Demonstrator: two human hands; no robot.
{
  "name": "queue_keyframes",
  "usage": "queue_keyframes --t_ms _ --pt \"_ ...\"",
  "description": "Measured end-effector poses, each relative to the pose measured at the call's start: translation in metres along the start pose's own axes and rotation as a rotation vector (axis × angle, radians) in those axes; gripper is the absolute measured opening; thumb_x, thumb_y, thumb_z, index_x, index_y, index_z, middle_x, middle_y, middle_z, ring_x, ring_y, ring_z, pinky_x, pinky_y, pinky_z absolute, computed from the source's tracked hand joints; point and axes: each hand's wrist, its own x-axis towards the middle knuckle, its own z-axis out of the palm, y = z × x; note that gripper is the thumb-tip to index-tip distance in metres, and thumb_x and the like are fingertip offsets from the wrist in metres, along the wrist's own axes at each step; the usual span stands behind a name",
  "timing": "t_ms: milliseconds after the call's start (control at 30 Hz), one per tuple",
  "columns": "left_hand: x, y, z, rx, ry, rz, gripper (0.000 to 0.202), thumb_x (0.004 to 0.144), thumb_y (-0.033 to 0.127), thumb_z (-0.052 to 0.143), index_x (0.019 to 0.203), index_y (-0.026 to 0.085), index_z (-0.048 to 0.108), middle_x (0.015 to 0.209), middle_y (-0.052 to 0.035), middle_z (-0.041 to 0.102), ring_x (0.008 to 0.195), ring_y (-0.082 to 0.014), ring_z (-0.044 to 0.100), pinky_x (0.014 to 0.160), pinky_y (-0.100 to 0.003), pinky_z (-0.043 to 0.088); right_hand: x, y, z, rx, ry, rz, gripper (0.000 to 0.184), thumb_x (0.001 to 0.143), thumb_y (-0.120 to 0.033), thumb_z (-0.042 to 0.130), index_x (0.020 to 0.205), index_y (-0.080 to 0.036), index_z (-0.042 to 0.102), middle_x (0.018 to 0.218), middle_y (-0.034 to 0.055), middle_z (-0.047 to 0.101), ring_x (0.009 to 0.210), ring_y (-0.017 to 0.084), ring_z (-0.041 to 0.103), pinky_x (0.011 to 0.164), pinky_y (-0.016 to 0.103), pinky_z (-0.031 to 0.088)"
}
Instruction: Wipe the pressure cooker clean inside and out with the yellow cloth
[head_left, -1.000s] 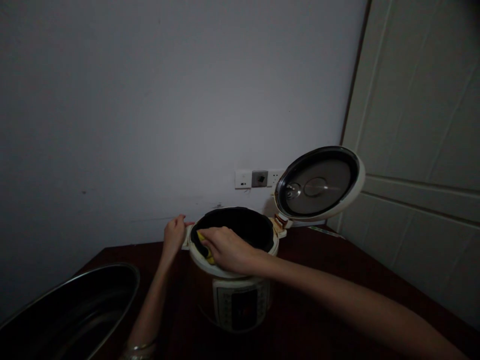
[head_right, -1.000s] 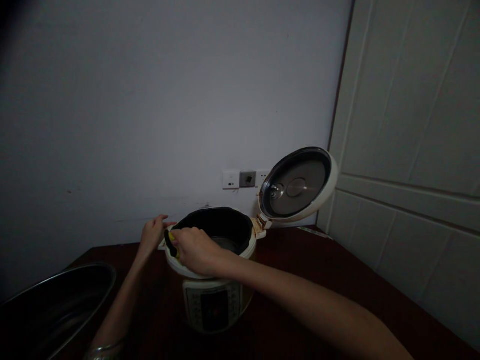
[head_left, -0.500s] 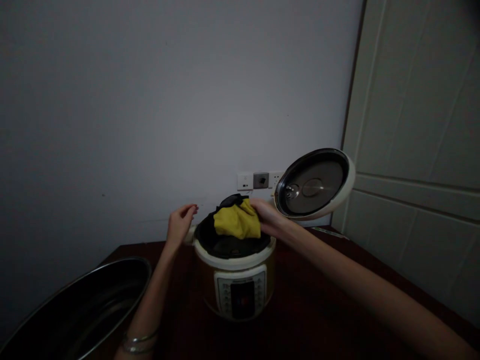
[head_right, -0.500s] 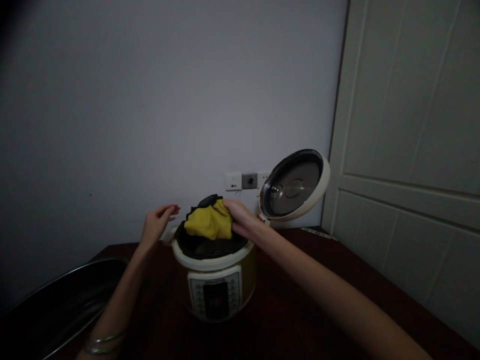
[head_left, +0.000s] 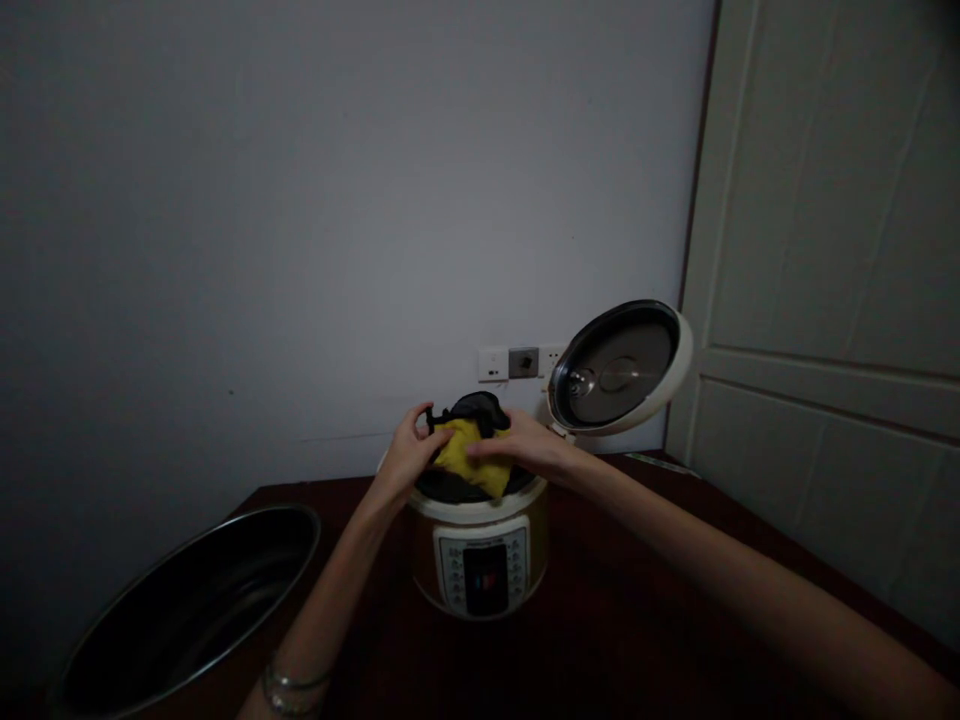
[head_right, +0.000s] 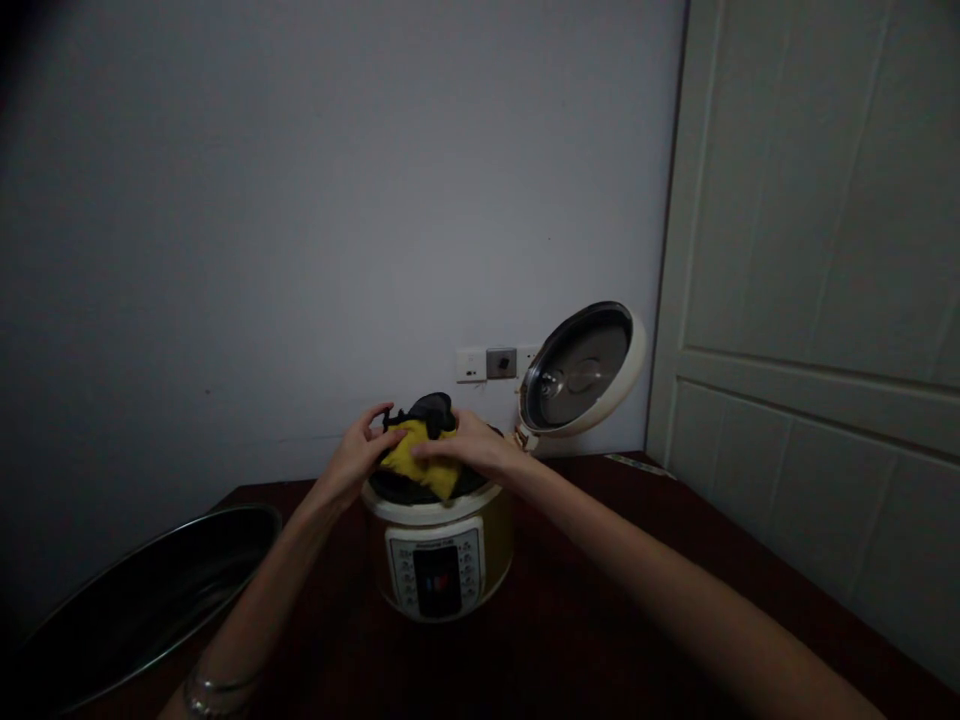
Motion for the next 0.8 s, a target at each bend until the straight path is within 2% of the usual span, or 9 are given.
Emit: queue_keyframes --t_ms 133,200,300,333,400,533,800 --pt "0.010 -0.004 -0.020 0.162 0.002 0.040 0.059 0.070 0.038 0.061 0.121 0.011 0.050 0.063 -0.0009 0.062 0.055 -0.0144 0.059 0.050 -0.024 0.046 0.011 -0.005 -0.020 -0.292 0.134 -0.003 0.028 0.063 -0.021 0.072 0.088 -0.013 0.064 0.084 0.0037 0.069 0.072 0.016 0.063 0.070 0.030 0.051" --pt "0.019 -0.017 -0.038 0.288 0.119 0.095 0.049 0.073 0.041 0.055 0.113 0.011 0.055 0.073 -0.0063 0.066 0.068 -0.0189 0.064 0.061 -0.030 0.050 0.020 -0.016 -0.037 -0.564 0.262 -0.055 0.021 0.067 -0.021 0.068 0.085 -0.012 0.063 0.083 0.0052 0.068 0.073 0.018 0.062 0.067 0.028 0.049" --pt "0.032 -0.047 -0.064 0.537 0.402 0.207 0.036 0.075 0.036 0.050 0.101 0.013 0.061 0.092 -0.0125 0.068 0.091 -0.0231 0.063 0.083 -0.036 0.048 0.035 -0.033 -0.060 -1.084 0.463 -0.191 0.016 0.072 -0.021 0.062 0.085 -0.011 0.061 0.086 0.0095 0.067 0.080 0.022 0.062 0.068 0.027 0.045" --pt "0.036 -0.058 -0.070 0.588 0.453 0.197 0.035 0.076 0.035 0.048 0.101 0.013 0.061 0.097 -0.0139 0.067 0.096 -0.0239 0.062 0.087 -0.037 0.046 0.039 -0.037 -0.066 -1.216 0.495 -0.213 0.018 0.074 -0.020 0.060 0.089 -0.011 0.060 0.089 0.0114 0.067 0.083 0.023 0.062 0.069 0.026 0.044" --pt "0.040 -0.076 -0.075 0.636 0.474 0.160 0.037 0.078 0.035 0.046 0.103 0.012 0.061 0.105 -0.0167 0.065 0.101 -0.0252 0.060 0.090 -0.038 0.044 0.049 -0.038 -0.074 -1.389 0.501 -0.201 0.027 0.076 -0.017 0.057 0.102 -0.010 0.055 0.097 0.0153 0.066 0.090 0.025 0.062 0.072 0.026 0.042" --pt "0.045 -0.098 -0.071 0.622 0.418 0.115 0.037 0.080 0.035 0.043 0.102 0.012 0.061 0.110 -0.0170 0.064 0.106 -0.0251 0.058 0.092 -0.036 0.043 0.071 -0.021 -0.081 -1.491 0.418 -0.099 0.038 0.077 -0.011 0.055 0.114 -0.009 0.048 0.106 0.0190 0.063 0.098 0.026 0.060 0.074 0.026 0.041" --pt "0.045 -0.108 -0.070 0.641 0.331 0.060 0.041 0.084 0.038 0.027 0.078 0.016 0.061 0.089 -0.0142 0.068 0.093 -0.0242 0.062 0.086 -0.036 0.044 0.113 0.024 -0.098 -1.410 0.378 0.043 0.025 0.079 -0.011 0.056 0.103 -0.007 0.059 0.106 0.0196 0.064 0.099 0.024 0.060 0.074 0.022 0.041"
